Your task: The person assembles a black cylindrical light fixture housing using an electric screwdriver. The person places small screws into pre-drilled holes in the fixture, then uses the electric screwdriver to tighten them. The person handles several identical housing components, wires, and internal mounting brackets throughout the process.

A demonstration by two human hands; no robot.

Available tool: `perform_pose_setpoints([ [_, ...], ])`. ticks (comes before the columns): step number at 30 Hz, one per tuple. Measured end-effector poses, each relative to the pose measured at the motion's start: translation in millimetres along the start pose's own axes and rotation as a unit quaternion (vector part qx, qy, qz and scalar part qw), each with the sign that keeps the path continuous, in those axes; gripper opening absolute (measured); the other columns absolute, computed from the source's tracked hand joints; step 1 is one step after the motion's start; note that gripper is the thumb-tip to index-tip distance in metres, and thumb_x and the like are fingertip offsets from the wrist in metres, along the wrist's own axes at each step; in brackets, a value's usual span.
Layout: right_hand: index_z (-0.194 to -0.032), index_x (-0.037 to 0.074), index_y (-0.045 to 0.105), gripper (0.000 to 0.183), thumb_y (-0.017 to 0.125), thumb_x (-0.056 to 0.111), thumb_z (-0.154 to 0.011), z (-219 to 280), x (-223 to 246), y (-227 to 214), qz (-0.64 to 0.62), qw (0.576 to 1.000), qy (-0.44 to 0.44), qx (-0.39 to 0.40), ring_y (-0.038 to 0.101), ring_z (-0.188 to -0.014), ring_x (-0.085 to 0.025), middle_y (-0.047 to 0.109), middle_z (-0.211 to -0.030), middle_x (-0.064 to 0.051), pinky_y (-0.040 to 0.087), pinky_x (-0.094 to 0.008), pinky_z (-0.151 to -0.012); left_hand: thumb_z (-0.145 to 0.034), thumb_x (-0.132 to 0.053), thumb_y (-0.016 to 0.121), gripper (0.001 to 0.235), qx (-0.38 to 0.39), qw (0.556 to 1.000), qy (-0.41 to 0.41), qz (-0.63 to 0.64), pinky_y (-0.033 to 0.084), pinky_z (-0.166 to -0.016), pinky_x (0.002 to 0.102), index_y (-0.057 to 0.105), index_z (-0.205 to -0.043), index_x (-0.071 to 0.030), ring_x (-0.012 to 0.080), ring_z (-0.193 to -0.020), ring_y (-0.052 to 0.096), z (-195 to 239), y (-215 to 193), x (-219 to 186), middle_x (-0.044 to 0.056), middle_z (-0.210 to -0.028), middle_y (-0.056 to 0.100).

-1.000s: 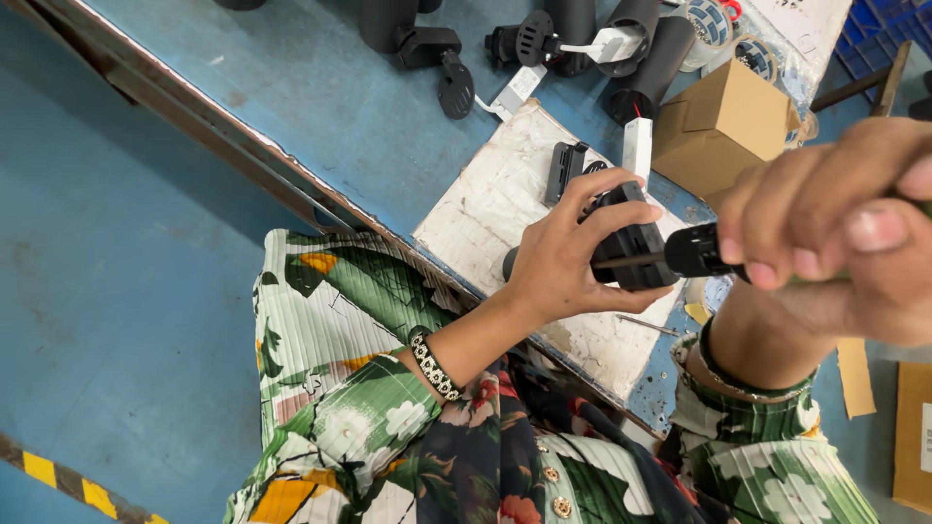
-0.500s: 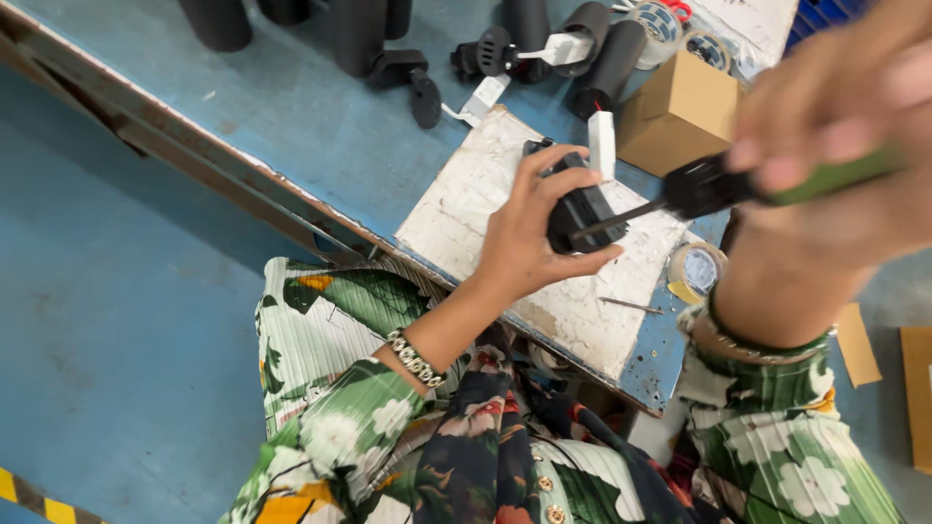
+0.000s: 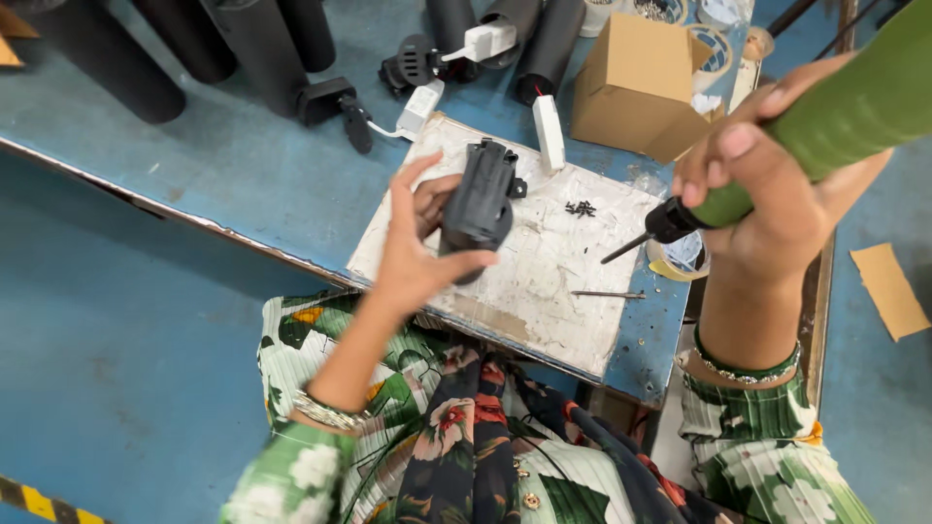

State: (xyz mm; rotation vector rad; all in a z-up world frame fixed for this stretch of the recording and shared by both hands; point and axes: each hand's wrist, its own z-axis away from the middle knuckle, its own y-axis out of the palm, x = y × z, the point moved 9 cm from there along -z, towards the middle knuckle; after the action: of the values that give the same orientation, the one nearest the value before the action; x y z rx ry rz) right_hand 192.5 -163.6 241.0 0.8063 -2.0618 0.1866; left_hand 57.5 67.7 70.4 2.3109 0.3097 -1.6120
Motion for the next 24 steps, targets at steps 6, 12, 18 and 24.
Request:
perform_pose_setpoints([
  [6,-0.108,0.001,0.047,0.018,0.060,-0.006,-0.098,15.3,-3.6,-16.1,0.036,0.999,0.014,0.001,0.056,-0.053,-0.020,0.052,-0.072,-0.014,0.054,-0.034,-0.053,-0.072,-0.017,0.095,0.112,0.191,0.978,-0.075,-0.023,0.038,-0.126,0.044,0.027,-0.161,-0.015,0.0293,-0.144,0.056,-24.5,-17.5,-4.0,0.014,-0.150,0.061],
  [12,-0.106,-0.001,0.048,0.019,0.063,-0.009,-0.098,27.9,-0.8,-26.6,0.071,0.997,0.034,0.027,0.062,-0.061,-0.025,0.053,-0.077,-0.016,0.057,-0.036,-0.061,-0.095,-0.023,0.079,0.051,-0.096,0.991,0.061,0.068,0.049,-0.109,0.033,0.058,-0.138,-0.005,0.0183,-0.121,0.058,27.9,-60.0,-7.9,0.007,-0.134,0.063],
  [18,-0.103,-0.002,0.048,0.021,0.066,-0.008,-0.095,24.7,-4.0,-46.4,0.051,0.997,0.058,-0.009,0.057,-0.054,-0.022,0.055,-0.074,-0.017,0.052,-0.033,-0.057,-0.096,-0.026,0.070,0.023,0.119,0.935,0.051,-0.330,0.058,-0.082,0.036,0.070,-0.113,-0.010,0.0252,-0.101,0.070,72.5,89.4,24.4,0.007,-0.112,0.070],
  [24,-0.102,-0.002,0.047,0.021,0.066,-0.008,-0.095,29.3,2.2,-48.4,0.074,0.995,0.054,-0.028,0.056,-0.055,-0.023,0.054,-0.074,-0.016,0.051,-0.033,-0.055,-0.095,-0.013,0.064,0.033,0.075,0.893,0.149,-0.419,0.052,-0.097,0.039,0.066,-0.127,-0.007,0.0300,-0.120,0.061,-17.9,138.6,58.0,0.010,-0.131,0.064],
])
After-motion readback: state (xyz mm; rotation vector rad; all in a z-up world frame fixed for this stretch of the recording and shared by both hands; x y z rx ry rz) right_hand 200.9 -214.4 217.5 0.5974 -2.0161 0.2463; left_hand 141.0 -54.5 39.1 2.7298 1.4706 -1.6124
